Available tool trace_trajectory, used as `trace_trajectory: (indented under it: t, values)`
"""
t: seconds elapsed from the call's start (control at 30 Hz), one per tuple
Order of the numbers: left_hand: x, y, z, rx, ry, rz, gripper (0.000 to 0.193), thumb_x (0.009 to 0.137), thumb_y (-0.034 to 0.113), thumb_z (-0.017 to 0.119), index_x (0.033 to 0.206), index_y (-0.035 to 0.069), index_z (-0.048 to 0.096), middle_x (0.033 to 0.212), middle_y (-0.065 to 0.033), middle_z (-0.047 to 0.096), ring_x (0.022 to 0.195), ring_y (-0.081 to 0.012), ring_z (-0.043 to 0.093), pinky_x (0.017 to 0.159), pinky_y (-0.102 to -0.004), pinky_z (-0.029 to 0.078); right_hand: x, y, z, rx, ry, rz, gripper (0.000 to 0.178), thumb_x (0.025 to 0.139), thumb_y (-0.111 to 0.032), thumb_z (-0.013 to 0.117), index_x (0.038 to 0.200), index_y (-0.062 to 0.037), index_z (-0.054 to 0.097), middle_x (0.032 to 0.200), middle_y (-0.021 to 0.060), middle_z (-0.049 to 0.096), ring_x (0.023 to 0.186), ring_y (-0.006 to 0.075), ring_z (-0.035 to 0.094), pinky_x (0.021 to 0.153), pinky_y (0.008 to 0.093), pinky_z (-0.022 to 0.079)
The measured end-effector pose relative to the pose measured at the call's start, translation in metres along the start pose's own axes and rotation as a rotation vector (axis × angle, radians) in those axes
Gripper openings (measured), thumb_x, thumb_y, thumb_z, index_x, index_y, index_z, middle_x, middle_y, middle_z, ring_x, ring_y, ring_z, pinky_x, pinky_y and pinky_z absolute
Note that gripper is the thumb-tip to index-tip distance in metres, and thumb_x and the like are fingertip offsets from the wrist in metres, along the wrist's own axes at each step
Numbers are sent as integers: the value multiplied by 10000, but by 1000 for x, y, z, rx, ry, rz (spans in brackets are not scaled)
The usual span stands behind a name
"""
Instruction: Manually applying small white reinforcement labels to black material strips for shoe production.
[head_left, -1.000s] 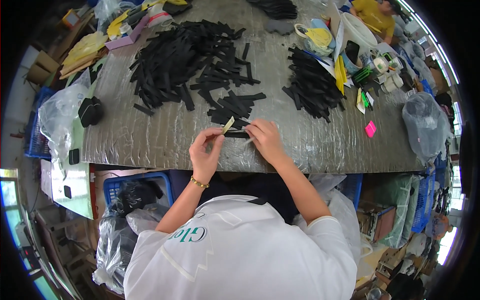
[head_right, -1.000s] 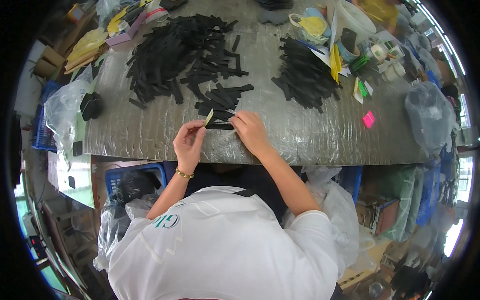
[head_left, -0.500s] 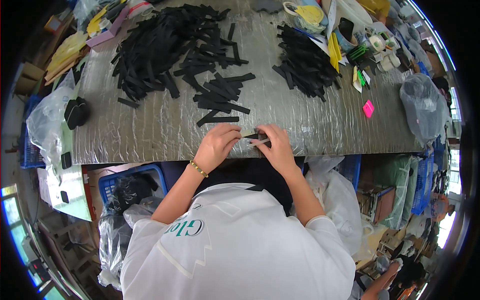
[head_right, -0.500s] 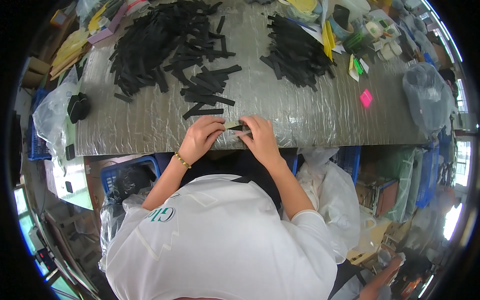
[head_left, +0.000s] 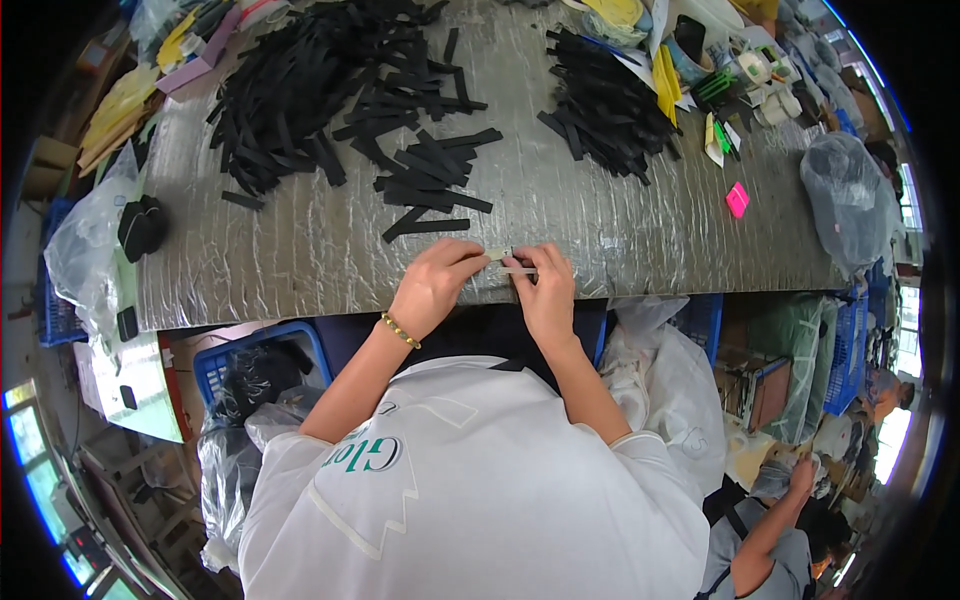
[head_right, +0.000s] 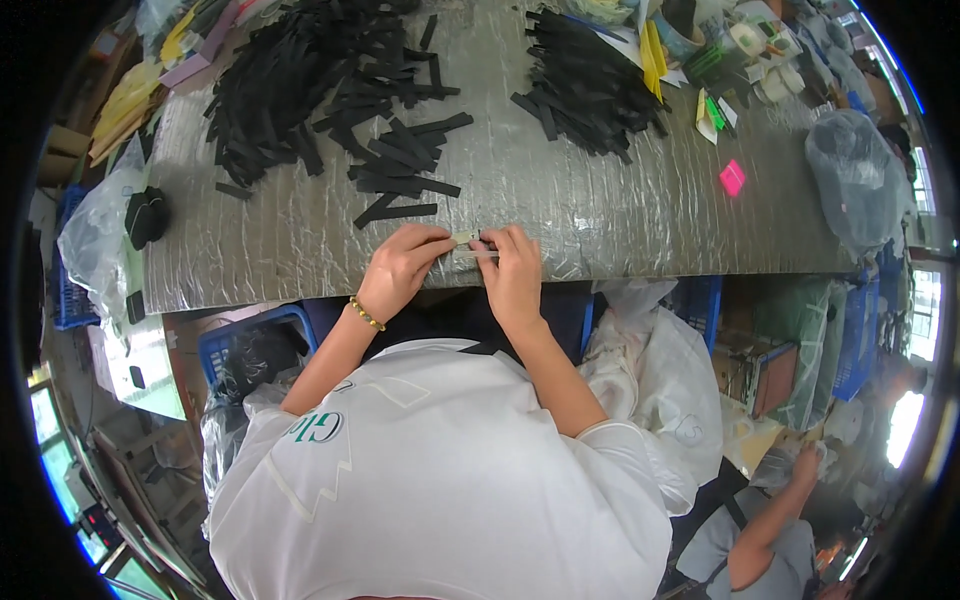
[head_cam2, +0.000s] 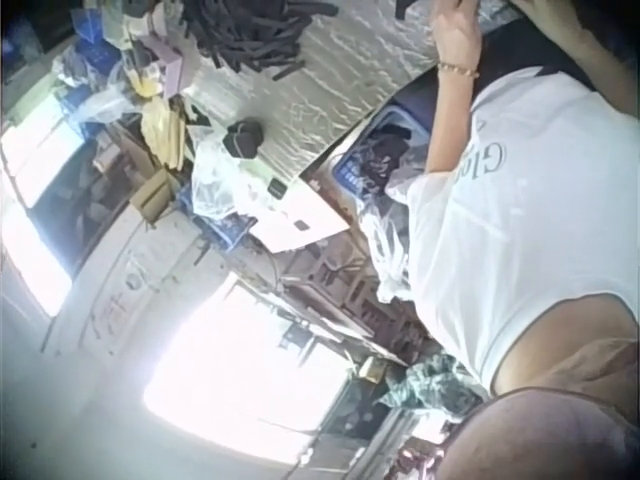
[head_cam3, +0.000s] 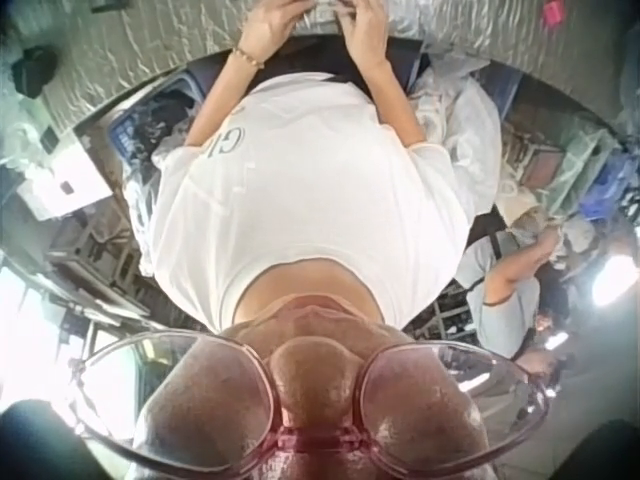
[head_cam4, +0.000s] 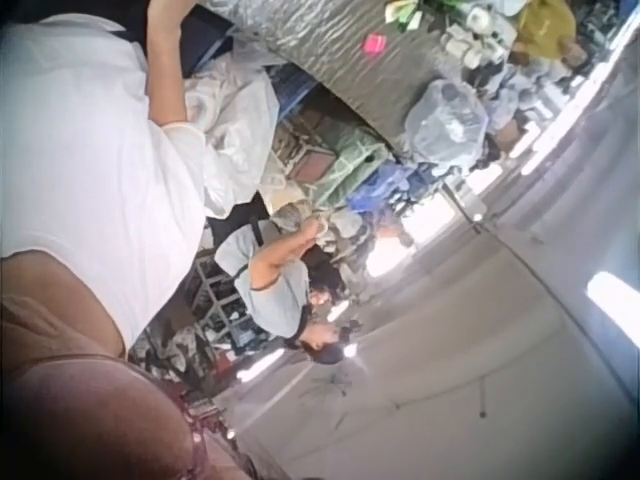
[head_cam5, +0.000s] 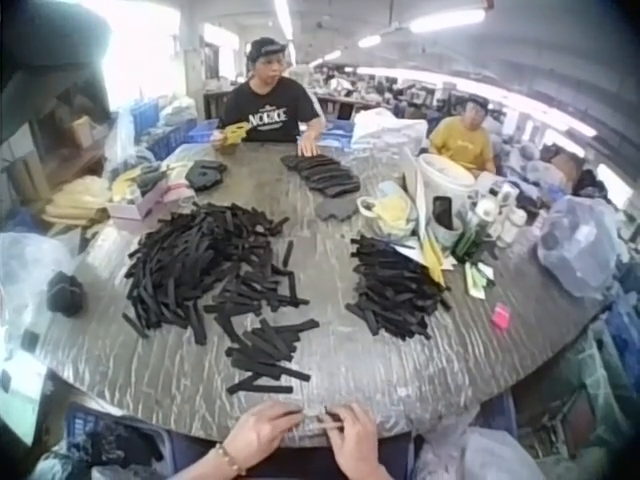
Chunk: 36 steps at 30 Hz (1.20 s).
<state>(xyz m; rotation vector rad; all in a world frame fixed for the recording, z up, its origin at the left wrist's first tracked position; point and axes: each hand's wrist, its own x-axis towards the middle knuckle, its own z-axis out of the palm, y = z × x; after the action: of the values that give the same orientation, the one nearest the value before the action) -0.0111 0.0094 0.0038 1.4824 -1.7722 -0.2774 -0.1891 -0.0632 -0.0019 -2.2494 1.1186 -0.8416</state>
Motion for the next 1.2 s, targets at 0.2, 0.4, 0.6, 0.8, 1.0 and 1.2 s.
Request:
trace_trajectory:
  t: [0.2,0.4,0.6,0.8,1.0,1.2]
  values:
    - [2,0,4,20,-16,-1,310,752,-34,639,1046,19,721,1047,-103,682,982,-300,647,866,-388,539,2,-1,-4,45,-29,36,116,882,-109,712,951,-35,654,902,116,609,809,310,585,757,395,423]
    - [3,3,2,74,-66,-8,341,751,-34,638,1069,35,740,1035,-98,672,971,-289,639,869,-378,538,24,19,-24,561,-27,160,479,1120,-335,307,1030,18,617,1092,126,611,965,215,616,897,353,523]
    - [4,2,5,87,-64,13,354,744,-21,640,1076,45,745,1030,-90,663,966,-274,632,863,-369,538,23,20,-17,1166,-121,483,498,1110,-397,326,1058,31,574,1164,180,590,1077,252,620,977,435,555]
    - [4,2,6,130,-25,54,327,740,5,642,1045,70,737,984,-55,637,952,-233,630,819,-346,547,23,19,-15,1171,-127,507,515,1108,-413,327,1050,32,578,1143,176,596,1058,243,626,957,421,555]
    - [3,0,7,155,-31,58,325,744,16,642,1047,82,740,969,-47,631,939,-223,629,801,-341,550,20,26,-19,676,-172,383,438,1096,-342,414,969,9,644,900,79,658,863,149,662,741,271,525]
    - [4,4,5,130,-88,13,343,751,-11,634,1065,62,749,1006,-78,656,963,-270,632,843,-374,547,19,15,-19,601,-198,343,271,1032,-216,581,979,26,689,803,64,700,747,118,667,672,258,519]
